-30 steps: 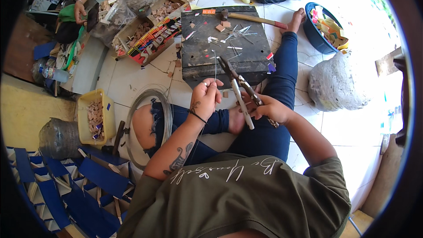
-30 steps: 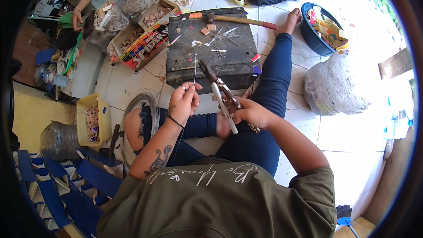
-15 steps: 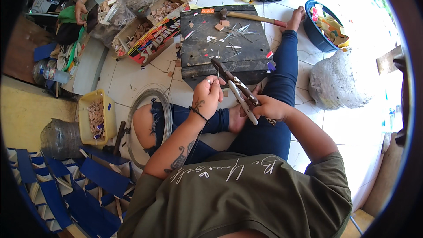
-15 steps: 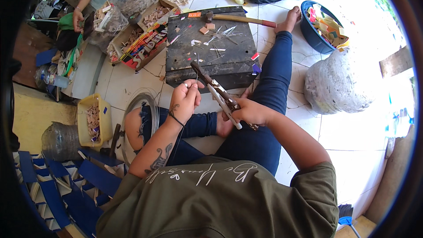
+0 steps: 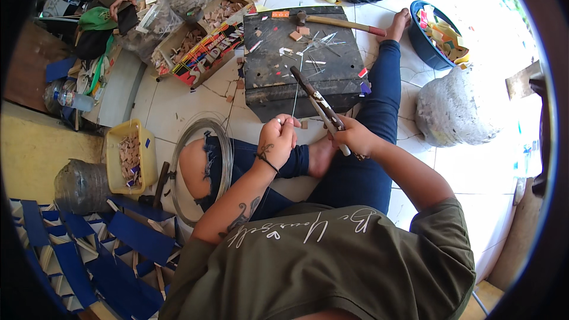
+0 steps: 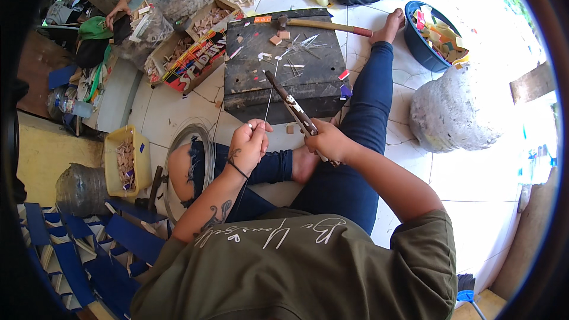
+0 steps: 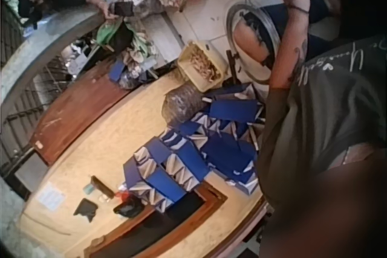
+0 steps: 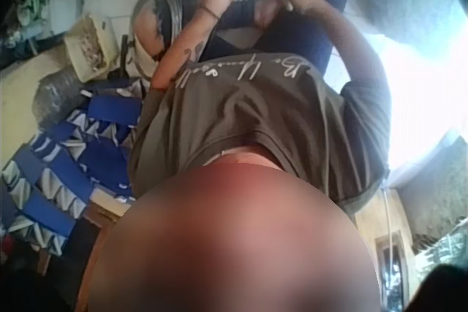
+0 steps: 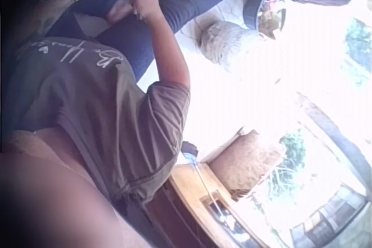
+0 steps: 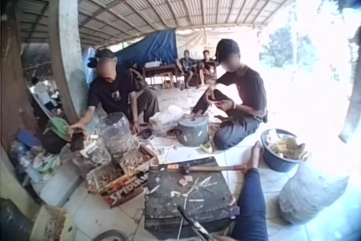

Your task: The person sits on the floor and repeatedly cuts short lengths of thin metal wire using pliers. They pull wire from a coil, cut it, and place the pieces on a nearby wooden block.

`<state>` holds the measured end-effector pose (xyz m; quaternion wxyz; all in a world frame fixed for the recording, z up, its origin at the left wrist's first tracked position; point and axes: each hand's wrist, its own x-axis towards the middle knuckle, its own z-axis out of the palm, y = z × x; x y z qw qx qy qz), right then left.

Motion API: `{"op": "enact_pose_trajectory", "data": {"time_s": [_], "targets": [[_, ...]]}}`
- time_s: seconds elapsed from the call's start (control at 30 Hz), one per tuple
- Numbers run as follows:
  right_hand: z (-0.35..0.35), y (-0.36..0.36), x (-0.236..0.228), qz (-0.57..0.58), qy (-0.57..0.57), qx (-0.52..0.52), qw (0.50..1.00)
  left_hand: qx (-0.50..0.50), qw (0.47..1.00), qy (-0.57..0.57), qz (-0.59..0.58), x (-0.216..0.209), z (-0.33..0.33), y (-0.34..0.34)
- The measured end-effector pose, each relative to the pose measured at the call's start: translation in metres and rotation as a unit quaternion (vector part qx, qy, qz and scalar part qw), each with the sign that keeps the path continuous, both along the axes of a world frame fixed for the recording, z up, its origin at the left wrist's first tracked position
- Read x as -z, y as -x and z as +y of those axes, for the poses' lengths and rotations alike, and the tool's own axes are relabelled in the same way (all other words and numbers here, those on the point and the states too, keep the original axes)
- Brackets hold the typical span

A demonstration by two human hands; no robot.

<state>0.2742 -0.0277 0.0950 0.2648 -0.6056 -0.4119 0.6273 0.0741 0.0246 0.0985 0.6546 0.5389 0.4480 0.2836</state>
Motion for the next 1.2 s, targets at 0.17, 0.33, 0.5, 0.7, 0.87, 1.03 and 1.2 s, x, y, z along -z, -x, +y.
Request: {"op": "enact_pose_trajectory", "data": {"time_s": [0.17,0.33,0.5,0.7,0.87,1.03,1.2], "targets": [[0.004,0.003,0.001,-0.053,-0.002,0.007,0.999,-0.016,0.999,0.043,-0.014,0.000,0.005,-0.006],[0.002,0.003,-0.003,-0.021,0.009,-0.001,1.000,-0.008,0.999,0.033,-0.025,0.001,0.005,-0.006],[-0.012,-0.006,-0.012,0.110,-0.016,-0.057,0.992,-0.018,0.999,0.003,-0.035,-0.002,0.012,-0.001],[-0.020,-0.008,-0.022,0.138,0.028,-0.083,0.986,-0.012,0.999,-0.036,-0.014,-0.005,0.013,-0.007],[-0.017,-0.008,-0.028,0.083,-0.022,-0.113,0.990,-0.003,0.994,-0.104,0.029,-0.006,0.012,-0.009],[-0.013,-0.006,-0.020,0.115,0.012,-0.116,0.987,0.006,0.991,-0.127,0.034,-0.007,0.013,-0.009],[-0.012,-0.007,-0.009,0.043,-0.060,-0.087,0.994,0.017,1.000,-0.021,-0.005,-0.005,0.014,-0.006]]}}
